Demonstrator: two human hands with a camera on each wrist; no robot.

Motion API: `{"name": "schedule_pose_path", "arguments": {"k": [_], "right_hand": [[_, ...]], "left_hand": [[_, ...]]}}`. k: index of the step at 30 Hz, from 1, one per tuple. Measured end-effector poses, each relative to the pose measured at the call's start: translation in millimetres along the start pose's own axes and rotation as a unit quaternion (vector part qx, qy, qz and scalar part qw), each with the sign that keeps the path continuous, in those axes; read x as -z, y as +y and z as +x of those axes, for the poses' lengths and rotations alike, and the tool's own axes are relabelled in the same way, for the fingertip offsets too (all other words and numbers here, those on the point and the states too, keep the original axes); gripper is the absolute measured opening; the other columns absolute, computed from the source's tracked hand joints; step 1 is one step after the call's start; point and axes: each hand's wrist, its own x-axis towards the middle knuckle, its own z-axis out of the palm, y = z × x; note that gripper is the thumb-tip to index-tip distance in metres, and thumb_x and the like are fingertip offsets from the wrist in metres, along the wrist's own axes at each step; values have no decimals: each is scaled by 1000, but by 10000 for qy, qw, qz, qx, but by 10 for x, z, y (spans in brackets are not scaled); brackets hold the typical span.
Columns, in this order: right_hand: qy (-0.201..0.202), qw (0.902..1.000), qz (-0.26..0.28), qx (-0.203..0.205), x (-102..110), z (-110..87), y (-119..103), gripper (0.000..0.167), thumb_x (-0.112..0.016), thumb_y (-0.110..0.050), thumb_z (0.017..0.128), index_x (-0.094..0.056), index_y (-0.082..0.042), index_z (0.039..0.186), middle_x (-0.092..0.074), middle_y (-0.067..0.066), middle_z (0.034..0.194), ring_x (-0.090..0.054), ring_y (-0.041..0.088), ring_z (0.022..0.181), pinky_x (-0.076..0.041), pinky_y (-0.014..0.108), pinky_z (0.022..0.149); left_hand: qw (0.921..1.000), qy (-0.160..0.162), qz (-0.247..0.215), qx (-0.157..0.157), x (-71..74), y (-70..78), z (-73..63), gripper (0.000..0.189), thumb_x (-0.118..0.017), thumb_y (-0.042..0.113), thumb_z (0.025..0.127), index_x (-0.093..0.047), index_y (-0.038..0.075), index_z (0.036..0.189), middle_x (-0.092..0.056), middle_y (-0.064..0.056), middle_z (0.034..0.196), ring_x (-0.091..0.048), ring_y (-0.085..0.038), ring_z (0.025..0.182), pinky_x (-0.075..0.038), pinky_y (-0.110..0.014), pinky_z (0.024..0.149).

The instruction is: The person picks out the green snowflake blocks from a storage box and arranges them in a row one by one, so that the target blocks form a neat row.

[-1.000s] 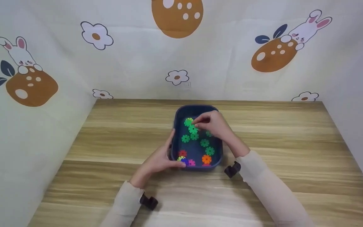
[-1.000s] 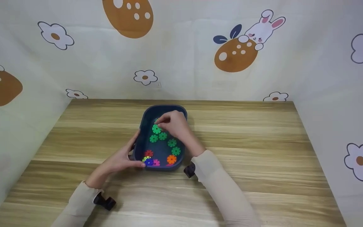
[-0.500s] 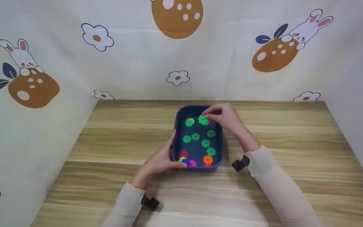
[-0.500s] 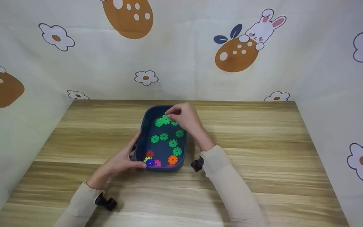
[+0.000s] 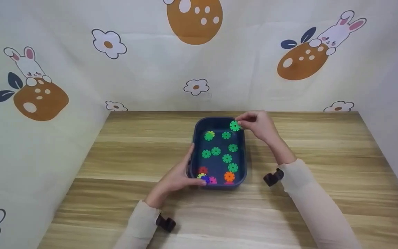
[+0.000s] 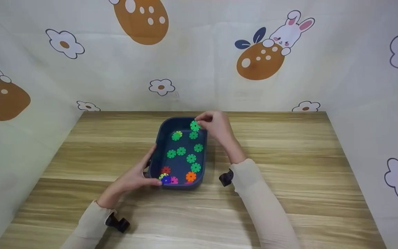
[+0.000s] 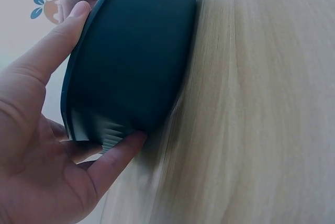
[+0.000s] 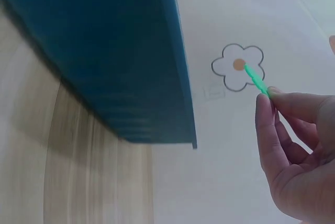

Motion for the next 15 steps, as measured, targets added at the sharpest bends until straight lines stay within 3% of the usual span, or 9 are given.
{"name": "schedule_pose_path", "arguments": {"k": [8,15], "right_hand": [[315,9993,111,149,120,7,145,18,-69,-10,94,-75,2,105,-72,23,105,-67,6,80,-57,15,73],[613,9971,437,-73,181,22,322,21,-68,-8,93,-73,7,108,-71,19,103,-65,1,78,-57,15,74]], "left_hand": [[9999,-70,-113,-86,4,-7,10,125,-88,21,76,4,21,162,-13,-14,168,-36,-34,143,-21,-53,124],[10000,-40,-63,-10,-1,-9,1,126,-88,23,75,3,22,162,-9,-12,169,-30,-34,148,-17,-53,125]]}}
